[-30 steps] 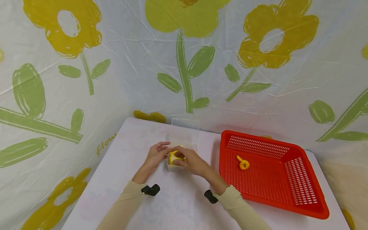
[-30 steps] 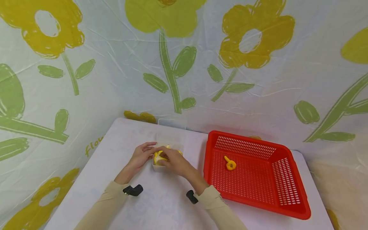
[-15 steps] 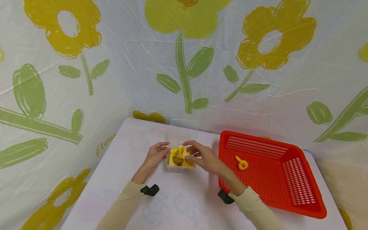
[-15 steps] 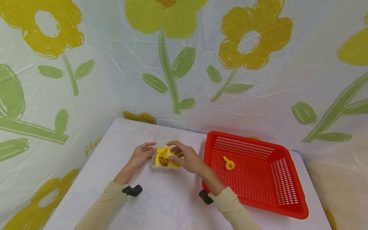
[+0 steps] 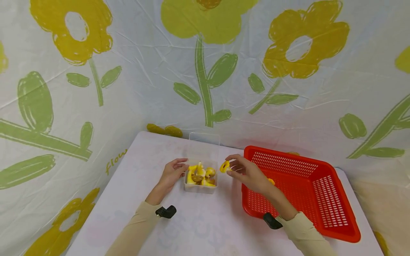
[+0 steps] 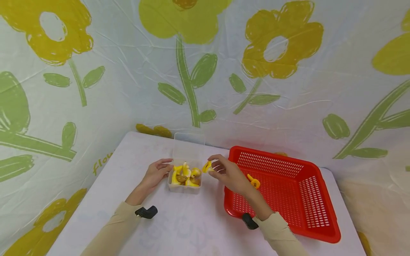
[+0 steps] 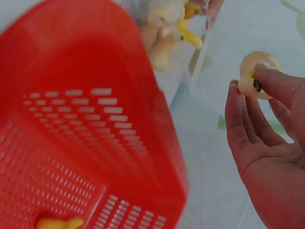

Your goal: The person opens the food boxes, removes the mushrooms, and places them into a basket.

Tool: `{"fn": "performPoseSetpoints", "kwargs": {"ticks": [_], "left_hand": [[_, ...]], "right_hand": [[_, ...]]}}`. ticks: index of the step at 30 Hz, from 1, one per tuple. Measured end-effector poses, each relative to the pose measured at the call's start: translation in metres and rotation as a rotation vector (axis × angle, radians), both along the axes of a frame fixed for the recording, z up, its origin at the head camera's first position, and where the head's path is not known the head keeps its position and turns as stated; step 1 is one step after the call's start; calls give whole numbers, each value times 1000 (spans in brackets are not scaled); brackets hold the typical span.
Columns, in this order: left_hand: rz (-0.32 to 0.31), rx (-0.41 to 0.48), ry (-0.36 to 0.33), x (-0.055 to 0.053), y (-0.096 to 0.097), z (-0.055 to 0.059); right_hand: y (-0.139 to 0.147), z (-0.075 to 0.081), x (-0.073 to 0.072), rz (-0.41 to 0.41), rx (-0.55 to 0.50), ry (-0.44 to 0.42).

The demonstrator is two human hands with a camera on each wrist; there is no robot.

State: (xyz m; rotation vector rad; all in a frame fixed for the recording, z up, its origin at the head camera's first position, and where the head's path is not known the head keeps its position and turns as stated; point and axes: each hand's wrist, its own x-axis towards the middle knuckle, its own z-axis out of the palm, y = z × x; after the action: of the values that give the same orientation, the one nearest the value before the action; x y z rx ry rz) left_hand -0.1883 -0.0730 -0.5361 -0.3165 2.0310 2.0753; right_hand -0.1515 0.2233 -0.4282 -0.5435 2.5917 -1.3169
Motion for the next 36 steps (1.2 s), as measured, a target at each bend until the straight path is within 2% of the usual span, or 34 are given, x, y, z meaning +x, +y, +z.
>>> {"fn": "performPoseSetpoints", "kwargs": {"ticks": [8, 12, 17, 22, 24, 32, 36], "left_hand": [[9, -7, -1, -1, 0, 1], [7, -5, 1, -1, 0, 0], [8, 10, 2, -1, -1, -1], [-3, 63, 33, 0, -2, -2], [-5, 75, 42, 0, -2, -2], [-7, 33, 19, -1, -2, 0], [-11, 31, 23, -1, -2, 0]], "right_hand": [[34, -1, 1, -55, 20, 25], [53, -4, 2, -68, 27, 9], [78, -8, 3, -98, 57, -12], [103, -14, 5, -135, 117, -17], [111, -18, 7, -135, 132, -19], [140, -34, 16, -97, 140, -57], [152, -40, 20, -58, 193, -98]]}}
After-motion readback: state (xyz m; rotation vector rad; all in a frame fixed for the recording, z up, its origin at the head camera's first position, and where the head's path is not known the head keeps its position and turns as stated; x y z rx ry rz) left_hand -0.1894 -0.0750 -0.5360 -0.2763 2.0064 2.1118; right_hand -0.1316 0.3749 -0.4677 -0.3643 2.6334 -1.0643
